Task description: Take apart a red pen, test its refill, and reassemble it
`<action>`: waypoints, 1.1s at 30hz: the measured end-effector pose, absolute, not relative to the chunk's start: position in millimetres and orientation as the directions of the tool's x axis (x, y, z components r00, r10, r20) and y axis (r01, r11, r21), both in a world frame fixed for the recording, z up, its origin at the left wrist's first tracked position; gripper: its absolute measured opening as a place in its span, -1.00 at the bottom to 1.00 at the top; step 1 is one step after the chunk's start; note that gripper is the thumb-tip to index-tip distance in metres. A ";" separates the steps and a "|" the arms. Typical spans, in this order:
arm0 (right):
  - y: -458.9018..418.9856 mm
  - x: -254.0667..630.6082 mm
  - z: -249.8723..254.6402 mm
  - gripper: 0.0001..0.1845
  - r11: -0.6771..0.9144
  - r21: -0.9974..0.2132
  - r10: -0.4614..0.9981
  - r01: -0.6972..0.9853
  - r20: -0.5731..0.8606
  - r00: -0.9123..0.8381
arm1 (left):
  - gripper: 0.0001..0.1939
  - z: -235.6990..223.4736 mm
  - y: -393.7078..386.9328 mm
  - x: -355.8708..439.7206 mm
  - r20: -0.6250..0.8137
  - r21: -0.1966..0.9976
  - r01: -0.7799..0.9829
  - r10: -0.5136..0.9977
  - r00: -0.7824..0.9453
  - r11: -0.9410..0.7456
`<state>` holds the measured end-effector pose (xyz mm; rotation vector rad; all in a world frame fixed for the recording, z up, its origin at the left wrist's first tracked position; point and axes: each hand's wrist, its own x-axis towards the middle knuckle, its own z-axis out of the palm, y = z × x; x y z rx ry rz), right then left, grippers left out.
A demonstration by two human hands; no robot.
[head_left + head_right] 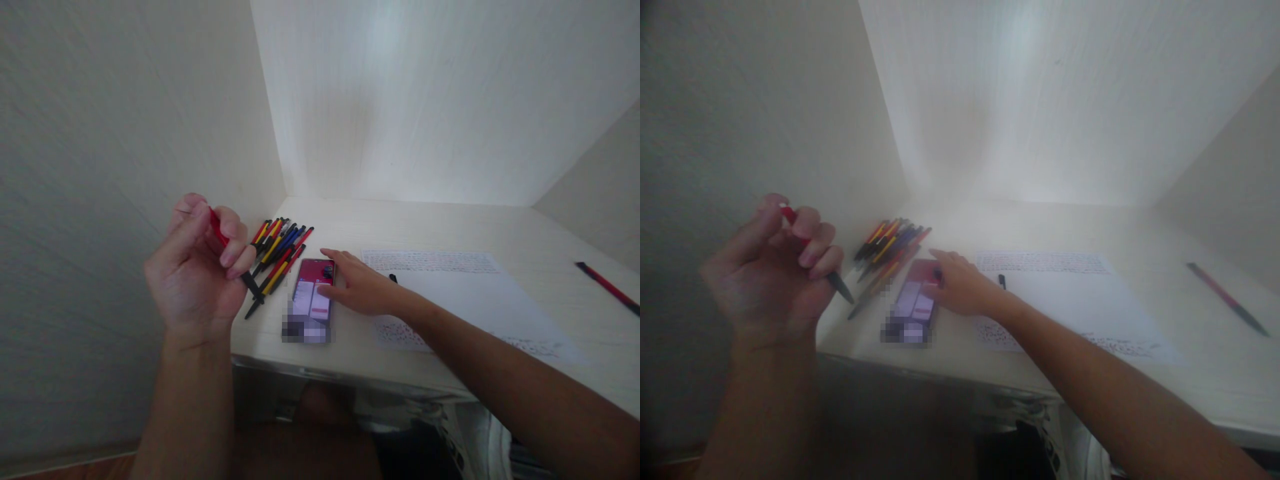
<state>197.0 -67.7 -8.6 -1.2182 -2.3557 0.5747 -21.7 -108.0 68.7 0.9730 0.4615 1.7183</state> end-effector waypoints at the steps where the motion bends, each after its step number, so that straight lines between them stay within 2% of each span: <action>1: -66.6 197.3 -9.1 -0.26 0.536 -0.537 0.829 0.652 0.188 -0.527 | -0.79 68.8 -108.2 -21.5 0.368 0.708 -0.611 0.924 -0.109 -0.354; 8: -58.0 200.9 -12.6 -0.27 0.535 -0.522 0.826 0.664 0.157 -0.542 | -0.73 66.4 -108.6 -9.1 0.365 0.662 -0.709 0.931 0.022 -0.243; 12: -57.3 202.1 -7.3 -0.37 0.565 -0.487 0.807 0.666 0.161 -0.568 | -0.63 66.6 -111.5 1.9 0.364 0.614 -0.777 0.923 0.123 -0.138; 17: -61.1 203.4 -7.6 -0.42 0.607 -0.482 0.782 0.632 0.219 -0.584 | -0.58 71.8 -119.5 9.3 0.352 0.582 -0.806 0.927 0.133 -0.105; 20: -61.1 203.7 -11.2 -0.36 0.618 -0.478 0.778 0.624 0.255 -0.575 | -0.60 75.9 -123.0 11.4 0.362 0.578 -0.807 0.924 0.122 -0.120; 22: -57.5 204.9 -10.4 -0.34 0.610 -0.532 0.787 0.587 0.323 -0.526 | -0.60 79.5 -124.3 14.0 0.384 0.572 -0.807 0.917 0.102 -0.150; 24: -51.0 207.5 -6.0 -0.51 0.563 -0.680 0.819 0.470 0.381 -0.429 | -0.58 84.1 -125.4 18.4 0.415 0.557 -0.808 0.907 0.073 -0.190; 26: -43.8 211.3 0.7 -0.68 0.444 -0.851 0.877 0.282 0.348 -0.330 | -0.58 89.1 -126.6 24.2 0.451 0.536 -0.812 0.892 0.043 -0.232; 29: -39.4 217.3 12.4 -0.57 0.230 -0.973 0.928 0.017 0.214 -0.307 | -0.63 94.6 -128.5 35.1 0.486 0.532 -0.800 0.873 0.020 -0.278; 33: -52.3 222.5 28.9 -0.35 -0.038 -0.965 0.834 -0.261 0.113 -0.539 | -0.67 94.1 -127.1 56.5 0.519 0.558 -0.742 0.854 -0.040 -0.373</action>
